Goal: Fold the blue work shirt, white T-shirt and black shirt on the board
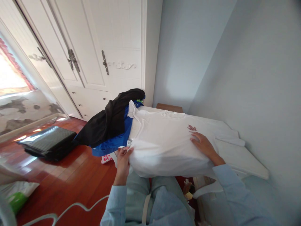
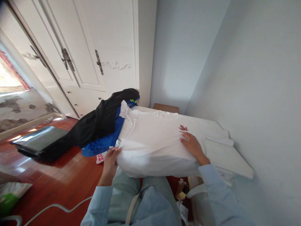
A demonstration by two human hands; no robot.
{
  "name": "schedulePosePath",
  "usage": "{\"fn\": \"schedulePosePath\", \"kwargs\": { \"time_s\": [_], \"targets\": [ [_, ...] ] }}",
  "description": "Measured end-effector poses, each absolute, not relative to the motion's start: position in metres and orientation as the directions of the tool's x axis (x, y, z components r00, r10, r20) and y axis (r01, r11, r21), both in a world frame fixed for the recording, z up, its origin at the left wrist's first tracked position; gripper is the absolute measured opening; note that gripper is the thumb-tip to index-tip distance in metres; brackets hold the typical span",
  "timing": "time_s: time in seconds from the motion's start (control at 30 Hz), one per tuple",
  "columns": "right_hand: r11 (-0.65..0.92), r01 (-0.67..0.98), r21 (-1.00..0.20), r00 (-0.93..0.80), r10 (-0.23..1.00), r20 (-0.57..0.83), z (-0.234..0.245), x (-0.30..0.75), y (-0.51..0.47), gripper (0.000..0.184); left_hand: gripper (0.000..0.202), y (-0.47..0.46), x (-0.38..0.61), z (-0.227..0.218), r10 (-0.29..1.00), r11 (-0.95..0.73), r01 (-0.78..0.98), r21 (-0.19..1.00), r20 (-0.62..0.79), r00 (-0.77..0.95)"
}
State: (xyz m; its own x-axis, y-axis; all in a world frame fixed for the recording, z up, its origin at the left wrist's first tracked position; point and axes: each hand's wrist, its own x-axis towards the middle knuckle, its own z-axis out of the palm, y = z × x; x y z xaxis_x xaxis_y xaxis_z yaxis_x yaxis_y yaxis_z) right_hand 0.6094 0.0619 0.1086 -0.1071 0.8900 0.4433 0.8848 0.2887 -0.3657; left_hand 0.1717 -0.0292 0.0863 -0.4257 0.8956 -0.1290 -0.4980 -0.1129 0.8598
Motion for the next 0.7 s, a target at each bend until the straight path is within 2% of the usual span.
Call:
{"fn": "schedulePosePath", "kwargs": {
  "time_s": [0.1,0.2,0.33,0.5,0.6,0.7],
  "targets": [
    [0.285,0.882,-0.376,-0.098,0.890,0.446,0.107,0.610,0.063,0.042,0.040,-0.035,0.162,0.091,0.791,-0.206,-0.259,0.944,0.004,-0.612],
    [0.285,0.879,-0.383,-0.098,0.893,0.440,0.107,0.611,0.062,0.042,0.030,-0.044,0.164,0.103,0.766,-0.175,0.001,0.985,0.136,-0.629],
    [0.289,0.884,-0.367,-0.112,0.894,0.433,0.108,0.611,0.062,0.042,0.016,-0.057,0.182,0.124,0.676,-0.219,0.341,0.914,0.394,-0.623],
    [0.269,0.900,-0.342,-0.100,0.892,0.440,0.109,0.605,0.061,0.040,0.014,-0.036,0.224,0.156,0.797,-0.379,0.379,0.844,0.506,-0.330],
    [0.287,0.901,-0.324,-0.112,0.877,0.466,0.116,0.596,0.050,0.040,0.024,0.008,0.256,0.171,0.818,-0.486,0.438,0.756,0.570,-0.077],
    [0.303,0.897,-0.322,-0.117,0.865,0.488,0.125,0.589,0.030,0.041,0.039,0.062,0.286,0.174,0.815,-0.555,0.571,0.605,0.532,0.229]
  ]
}}
